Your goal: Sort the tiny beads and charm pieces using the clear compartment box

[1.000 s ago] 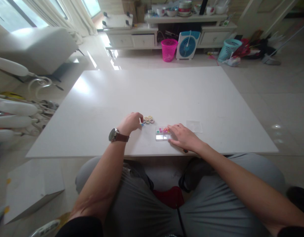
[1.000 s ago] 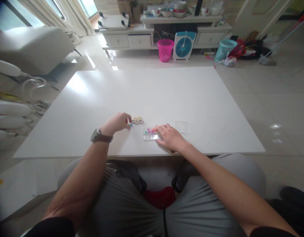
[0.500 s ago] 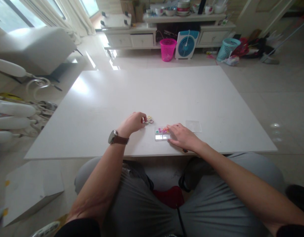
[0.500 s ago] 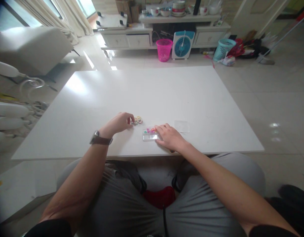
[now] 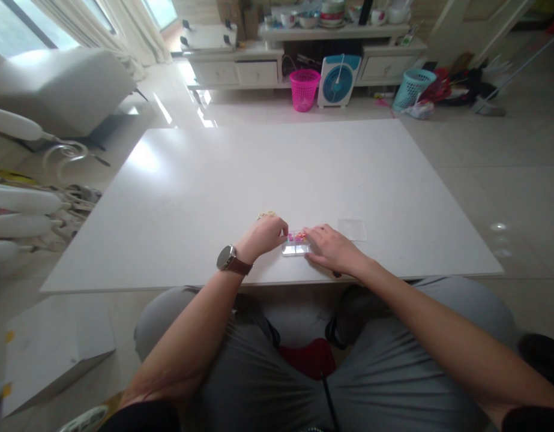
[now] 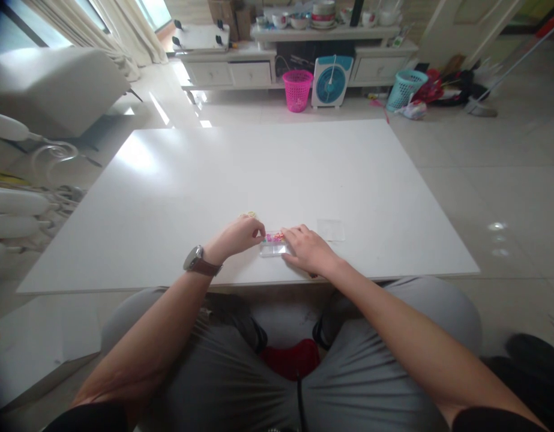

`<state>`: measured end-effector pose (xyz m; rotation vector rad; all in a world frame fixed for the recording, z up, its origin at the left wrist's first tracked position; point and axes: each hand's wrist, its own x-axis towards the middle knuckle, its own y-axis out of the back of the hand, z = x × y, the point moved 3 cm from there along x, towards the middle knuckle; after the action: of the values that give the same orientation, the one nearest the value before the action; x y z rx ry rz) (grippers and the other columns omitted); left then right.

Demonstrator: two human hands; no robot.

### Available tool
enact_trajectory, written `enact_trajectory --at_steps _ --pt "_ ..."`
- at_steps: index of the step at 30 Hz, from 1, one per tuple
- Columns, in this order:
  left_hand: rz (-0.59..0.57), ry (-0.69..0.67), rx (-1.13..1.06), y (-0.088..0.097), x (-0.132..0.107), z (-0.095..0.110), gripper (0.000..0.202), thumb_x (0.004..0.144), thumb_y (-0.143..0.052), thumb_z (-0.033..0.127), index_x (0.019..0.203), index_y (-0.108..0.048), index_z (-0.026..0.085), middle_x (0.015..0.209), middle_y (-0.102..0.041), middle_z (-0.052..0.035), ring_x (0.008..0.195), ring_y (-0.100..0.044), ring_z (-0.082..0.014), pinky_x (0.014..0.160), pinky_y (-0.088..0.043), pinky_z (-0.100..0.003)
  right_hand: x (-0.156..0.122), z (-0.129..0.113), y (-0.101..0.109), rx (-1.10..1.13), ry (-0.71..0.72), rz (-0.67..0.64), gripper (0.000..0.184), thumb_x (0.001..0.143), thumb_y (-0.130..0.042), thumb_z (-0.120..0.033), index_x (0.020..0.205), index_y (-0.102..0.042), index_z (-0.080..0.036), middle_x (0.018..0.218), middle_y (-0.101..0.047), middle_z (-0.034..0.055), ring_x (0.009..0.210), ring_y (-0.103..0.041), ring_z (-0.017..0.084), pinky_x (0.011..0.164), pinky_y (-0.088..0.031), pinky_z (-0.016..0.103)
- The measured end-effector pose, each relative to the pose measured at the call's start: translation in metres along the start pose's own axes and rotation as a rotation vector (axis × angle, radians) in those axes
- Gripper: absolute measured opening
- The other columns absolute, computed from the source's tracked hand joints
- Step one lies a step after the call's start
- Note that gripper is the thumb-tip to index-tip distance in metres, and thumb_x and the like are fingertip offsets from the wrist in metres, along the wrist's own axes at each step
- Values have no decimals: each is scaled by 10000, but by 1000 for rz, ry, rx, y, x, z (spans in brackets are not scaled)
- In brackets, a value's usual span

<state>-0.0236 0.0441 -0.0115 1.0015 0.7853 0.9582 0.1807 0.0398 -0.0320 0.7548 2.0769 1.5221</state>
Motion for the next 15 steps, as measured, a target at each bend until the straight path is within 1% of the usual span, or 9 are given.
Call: enact_trajectory --at_steps 3,9,12,15 --pt "-2 25 35 1 0 2 188 845 -618 177 876 -803 191 800 -732 -73 777 -651 -196 830 -508 -323 0 0 0 2 1 2 622 945 -592 -411 1471 -479 -99 1399 -607 177 1270 -518 340 1064 -481 474" --pt "-18 32 80 1 -1 6 204 865 -582 183 857 -785 189 802 -737 -82 795 -672 -213 814 -512 -329 0 -1 0 11 -4 -2 619 946 -588 -412 1478 -471 -119 1408 -602 174 1286 -509 339 1062 -481 479" --pt "-1 24 60 4 -1 5 195 864 -562 164 847 -755 180 846 -734 -82 822 -672 -210 809 -508 -317 0 -1 1 17 -8 -6 618 944 -591 -410 1480 -468 -130 1407 -602 172 1286 -509 339 1060 -480 481" --pt "37 -1 -19 12 -2 3 167 855 -555 148 840 -719 174 919 -730 -76 822 -672 -189 781 -501 -292 0 -1 1 23 -8 -7 611 944 -595 -409 1474 -473 -132 1405 -603 172 1283 -510 338 1060 -478 477"
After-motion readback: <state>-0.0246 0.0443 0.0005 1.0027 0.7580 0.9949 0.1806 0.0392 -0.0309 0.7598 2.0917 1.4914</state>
